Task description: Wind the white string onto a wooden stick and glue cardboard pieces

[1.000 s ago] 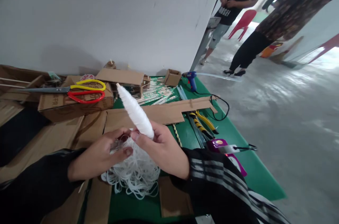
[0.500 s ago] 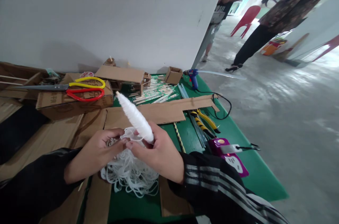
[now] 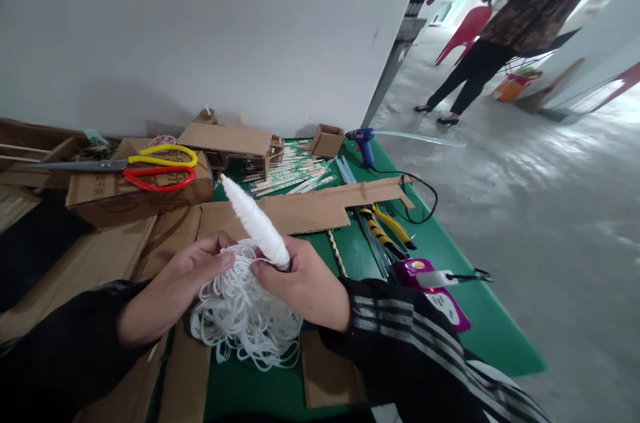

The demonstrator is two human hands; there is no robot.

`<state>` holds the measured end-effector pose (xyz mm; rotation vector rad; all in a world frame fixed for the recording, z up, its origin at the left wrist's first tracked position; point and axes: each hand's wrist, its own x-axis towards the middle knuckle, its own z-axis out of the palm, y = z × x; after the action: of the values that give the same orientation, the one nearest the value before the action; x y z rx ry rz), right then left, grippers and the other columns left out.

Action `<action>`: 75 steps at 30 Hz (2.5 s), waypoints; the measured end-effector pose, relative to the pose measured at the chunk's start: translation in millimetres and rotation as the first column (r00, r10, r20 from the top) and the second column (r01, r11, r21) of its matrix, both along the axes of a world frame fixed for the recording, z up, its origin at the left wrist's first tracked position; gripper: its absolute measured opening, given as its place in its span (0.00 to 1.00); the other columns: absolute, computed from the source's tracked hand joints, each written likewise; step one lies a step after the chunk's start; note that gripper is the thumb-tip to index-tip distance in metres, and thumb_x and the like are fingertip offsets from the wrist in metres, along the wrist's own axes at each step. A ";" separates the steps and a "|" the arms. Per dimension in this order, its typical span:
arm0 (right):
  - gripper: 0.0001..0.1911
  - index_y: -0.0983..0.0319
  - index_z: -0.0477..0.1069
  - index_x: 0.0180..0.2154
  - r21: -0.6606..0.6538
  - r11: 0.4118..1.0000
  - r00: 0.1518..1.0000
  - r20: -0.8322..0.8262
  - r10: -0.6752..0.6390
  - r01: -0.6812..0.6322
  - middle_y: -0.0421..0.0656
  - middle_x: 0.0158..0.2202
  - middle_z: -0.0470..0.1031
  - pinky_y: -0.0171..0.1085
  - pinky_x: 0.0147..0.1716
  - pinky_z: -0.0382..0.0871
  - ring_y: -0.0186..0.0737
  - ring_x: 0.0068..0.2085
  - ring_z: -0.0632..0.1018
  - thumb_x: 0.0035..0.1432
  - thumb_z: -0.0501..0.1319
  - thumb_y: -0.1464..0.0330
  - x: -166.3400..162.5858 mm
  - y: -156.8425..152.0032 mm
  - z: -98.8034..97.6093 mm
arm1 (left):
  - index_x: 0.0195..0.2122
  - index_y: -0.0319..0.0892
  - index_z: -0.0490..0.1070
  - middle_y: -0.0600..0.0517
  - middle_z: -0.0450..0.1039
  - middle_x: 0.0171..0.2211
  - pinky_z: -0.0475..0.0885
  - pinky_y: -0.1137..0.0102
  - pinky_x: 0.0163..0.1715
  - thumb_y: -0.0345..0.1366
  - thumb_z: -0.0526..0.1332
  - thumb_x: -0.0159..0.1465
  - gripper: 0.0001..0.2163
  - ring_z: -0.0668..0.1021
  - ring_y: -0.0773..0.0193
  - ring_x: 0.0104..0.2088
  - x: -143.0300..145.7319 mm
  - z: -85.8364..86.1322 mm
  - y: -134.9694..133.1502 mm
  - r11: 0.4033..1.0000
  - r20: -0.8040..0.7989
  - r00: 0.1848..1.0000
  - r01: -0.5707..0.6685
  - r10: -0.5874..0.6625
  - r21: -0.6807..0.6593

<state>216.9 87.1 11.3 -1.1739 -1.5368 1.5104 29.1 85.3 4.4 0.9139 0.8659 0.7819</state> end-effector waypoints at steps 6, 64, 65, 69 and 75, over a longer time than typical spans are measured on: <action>0.08 0.63 0.63 0.27 0.032 0.999 0.999 0.040 -0.001 0.000 0.35 0.23 0.55 0.31 0.22 0.52 0.29 0.24 0.56 0.53 0.60 0.66 -0.7 -0.5 0.6 | 0.36 0.42 0.66 0.57 0.68 0.26 0.66 0.76 0.29 0.42 0.64 0.61 0.10 0.70 0.71 0.26 2.6 -2.6 -4.5 0.985 0.080 0.995 -0.051 0.065 -0.165; 0.13 0.64 0.68 0.36 0.008 0.992 0.961 -0.245 0.127 -0.129 0.37 0.29 0.65 0.28 0.24 0.59 0.27 0.26 0.62 0.47 0.66 0.73 -1.1 -9.8 -5.6 | 0.37 0.41 0.70 0.55 0.71 0.31 0.67 0.75 0.34 0.41 0.60 0.65 0.08 0.72 0.69 0.32 3.1 -1.6 -1.3 0.999 -0.085 0.996 -0.035 0.039 0.041; 0.13 0.64 0.68 0.36 0.013 0.993 0.969 -0.217 0.119 -0.119 0.37 0.30 0.66 0.29 0.25 0.59 0.28 0.26 0.63 0.46 0.67 0.72 -2.9 -9.5 -6.6 | 0.37 0.41 0.70 0.54 0.72 0.32 0.67 0.74 0.36 0.41 0.60 0.65 0.08 0.73 0.68 0.33 3.4 -1.4 -1.7 0.999 -0.080 0.996 -0.043 0.045 0.025; 0.09 0.64 0.68 0.33 0.019 0.997 0.992 -0.098 0.080 -0.078 0.36 0.28 0.66 0.29 0.25 0.59 0.28 0.26 0.62 0.49 0.65 0.71 -7.4 -8.3 -9.2 | 0.41 0.41 0.69 0.54 0.72 0.34 0.68 0.73 0.36 0.40 0.60 0.65 0.09 0.74 0.67 0.34 2.2 2.5 -2.3 0.999 -0.012 1.000 0.001 -0.002 -0.040; 0.06 0.64 0.65 0.26 0.035 0.997 0.990 -0.121 0.068 -0.064 0.35 0.24 0.61 0.30 0.25 0.58 0.28 0.25 0.61 0.51 0.62 0.72 -5.2 -5.4 -8.1 | 0.47 0.42 0.63 0.53 0.71 0.40 0.68 0.70 0.44 0.34 0.66 0.60 0.16 0.73 0.64 0.42 -1.5 6.0 -0.1 0.986 -0.052 0.987 0.152 -0.149 0.069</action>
<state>211.6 81.8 3.2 -1.0031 -1.5239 1.5664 27.7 85.2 10.3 1.0530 0.8032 0.6667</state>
